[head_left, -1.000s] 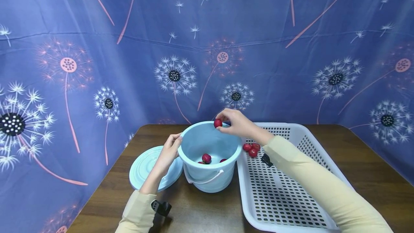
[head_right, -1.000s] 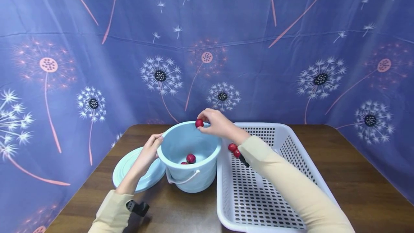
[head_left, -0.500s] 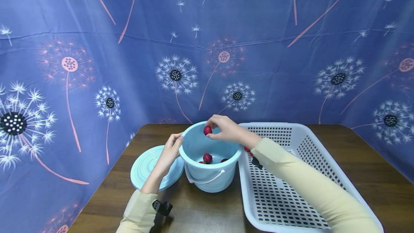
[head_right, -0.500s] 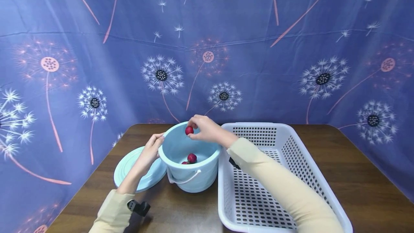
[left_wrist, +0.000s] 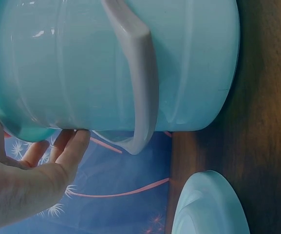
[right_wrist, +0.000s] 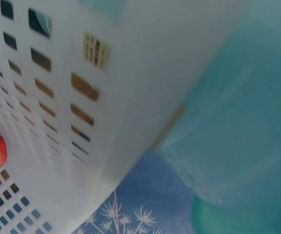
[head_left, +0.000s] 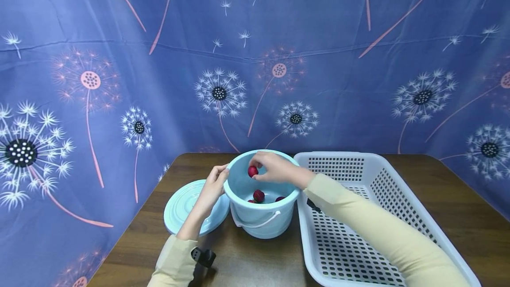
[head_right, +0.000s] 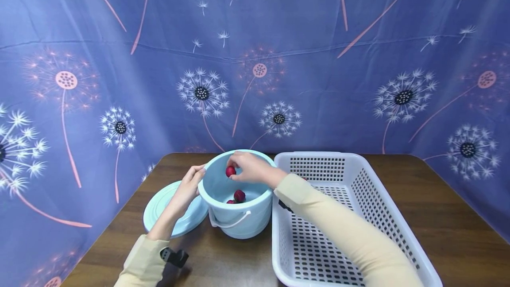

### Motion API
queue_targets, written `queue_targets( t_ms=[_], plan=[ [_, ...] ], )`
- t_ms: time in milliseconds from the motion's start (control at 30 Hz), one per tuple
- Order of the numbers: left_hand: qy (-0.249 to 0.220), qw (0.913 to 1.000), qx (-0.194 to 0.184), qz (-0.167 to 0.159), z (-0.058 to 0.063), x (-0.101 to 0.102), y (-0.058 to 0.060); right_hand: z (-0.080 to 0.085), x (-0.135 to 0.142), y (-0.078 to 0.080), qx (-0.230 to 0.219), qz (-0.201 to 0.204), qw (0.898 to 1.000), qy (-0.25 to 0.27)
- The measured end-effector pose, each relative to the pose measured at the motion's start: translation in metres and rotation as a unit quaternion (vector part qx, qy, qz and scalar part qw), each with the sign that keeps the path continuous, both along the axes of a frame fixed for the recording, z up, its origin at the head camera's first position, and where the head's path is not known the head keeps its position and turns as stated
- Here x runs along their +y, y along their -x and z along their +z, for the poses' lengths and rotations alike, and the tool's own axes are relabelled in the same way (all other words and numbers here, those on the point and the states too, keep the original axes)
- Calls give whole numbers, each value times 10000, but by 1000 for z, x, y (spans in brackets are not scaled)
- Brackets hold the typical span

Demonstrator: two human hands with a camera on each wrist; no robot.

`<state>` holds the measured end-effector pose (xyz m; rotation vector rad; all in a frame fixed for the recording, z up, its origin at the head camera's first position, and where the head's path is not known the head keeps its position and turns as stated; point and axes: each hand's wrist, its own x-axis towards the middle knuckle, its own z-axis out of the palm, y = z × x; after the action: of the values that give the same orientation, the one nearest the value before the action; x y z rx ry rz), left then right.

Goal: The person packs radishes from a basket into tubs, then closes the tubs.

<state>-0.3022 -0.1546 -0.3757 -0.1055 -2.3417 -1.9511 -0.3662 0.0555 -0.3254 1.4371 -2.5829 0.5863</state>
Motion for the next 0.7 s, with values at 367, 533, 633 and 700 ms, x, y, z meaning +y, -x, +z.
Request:
queue_targets(
  t_ms=[367,533,633,700],
  plan=[
    [-42,10000,-9,25,0,0,-1,-4,-5,-2,-154,72,9996,-229],
    [-66,10000,-4,-14,0,1,-1,-6,-6,0,-298,-36,9986,-442],
    [-67,10000,34,-27,0,0,-1,-7,-7,0,-335,-56,9981,-505],
    [-79,9999,62,-25,1,0,0,-6,-8,1,-313,-43,9981,-520]
  ],
)
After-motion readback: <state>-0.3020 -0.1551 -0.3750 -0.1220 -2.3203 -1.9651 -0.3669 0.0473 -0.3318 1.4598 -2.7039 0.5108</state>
